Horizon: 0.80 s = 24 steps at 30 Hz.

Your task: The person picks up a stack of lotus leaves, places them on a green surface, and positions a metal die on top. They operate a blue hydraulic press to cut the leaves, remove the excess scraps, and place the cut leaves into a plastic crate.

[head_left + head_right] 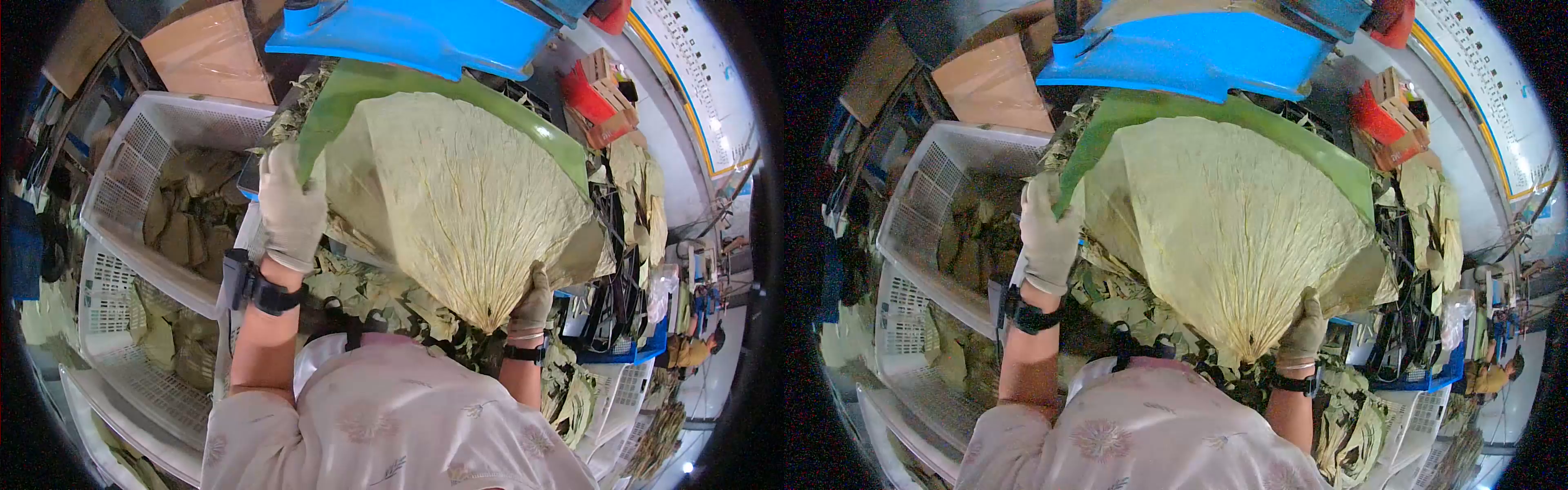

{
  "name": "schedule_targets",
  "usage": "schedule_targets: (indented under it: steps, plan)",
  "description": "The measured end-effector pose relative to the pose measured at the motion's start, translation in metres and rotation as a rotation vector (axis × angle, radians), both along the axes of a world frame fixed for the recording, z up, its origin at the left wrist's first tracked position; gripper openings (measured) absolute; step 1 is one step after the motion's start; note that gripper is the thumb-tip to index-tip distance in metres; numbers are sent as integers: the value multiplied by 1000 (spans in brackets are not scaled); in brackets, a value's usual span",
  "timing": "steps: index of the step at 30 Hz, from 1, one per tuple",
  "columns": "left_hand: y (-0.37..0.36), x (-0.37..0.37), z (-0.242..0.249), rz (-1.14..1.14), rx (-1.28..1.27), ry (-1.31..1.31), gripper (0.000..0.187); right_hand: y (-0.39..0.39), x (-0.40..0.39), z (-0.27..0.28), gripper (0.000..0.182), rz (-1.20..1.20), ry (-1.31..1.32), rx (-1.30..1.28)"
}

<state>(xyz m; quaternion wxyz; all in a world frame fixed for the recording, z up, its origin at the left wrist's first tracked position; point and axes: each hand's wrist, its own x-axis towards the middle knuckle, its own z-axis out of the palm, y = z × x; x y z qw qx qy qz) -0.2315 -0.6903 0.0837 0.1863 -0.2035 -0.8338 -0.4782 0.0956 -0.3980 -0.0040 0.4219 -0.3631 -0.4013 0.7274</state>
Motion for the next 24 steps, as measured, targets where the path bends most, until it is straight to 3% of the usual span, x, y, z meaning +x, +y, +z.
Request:
schedule_targets:
  steps: [2, 3, 4, 6, 7, 9, 12, 13, 15, 19, 20, 23, 24]
  plan:
    - [17, 17, 28, -16, -92, 401, 34, 5, 4, -5, 35, 42, 34, -31]
    - [30, 30, 41, -234, -96, 332, 33, 9, 9, -10, 35, 74, 68, -66]
    - [44, 49, 42, -342, -96, 390, 50, 16, 13, -21, 36, 61, 55, -28]
    - [73, 94, 45, -565, -332, 410, 63, 14, 12, -18, 36, 118, 122, -31]
    - [80, 102, 37, -549, -325, 408, 63, 14, 11, -15, 36, 162, 188, -40]
    - [95, 108, 8, -731, -742, 207, 79, 20, 13, -20, 35, 159, 154, -70]
    - [85, 92, -31, -582, -537, 230, 81, 29, 15, -35, 31, -1, 124, -2]
    - [79, 85, -35, -589, -542, 233, 81, 25, 10, -27, 31, -9, 126, -7]
    - [66, 66, -34, -387, -538, 226, 80, 15, 6, -18, 20, -51, 62, 46]
    - [59, 42, -39, -357, -655, 302, 75, -22, -19, 25, 14, -121, 54, -32]
    - [60, 42, -36, -268, -660, 296, 72, -3, -6, -1, 5, -110, 95, -45]
    - [55, 32, -31, -115, -660, 304, 65, -5, -12, -1, 6, -183, 46, 43]
    - [50, 24, -42, -11, -680, 268, 66, -24, -21, 29, 10, -129, -31, 33]
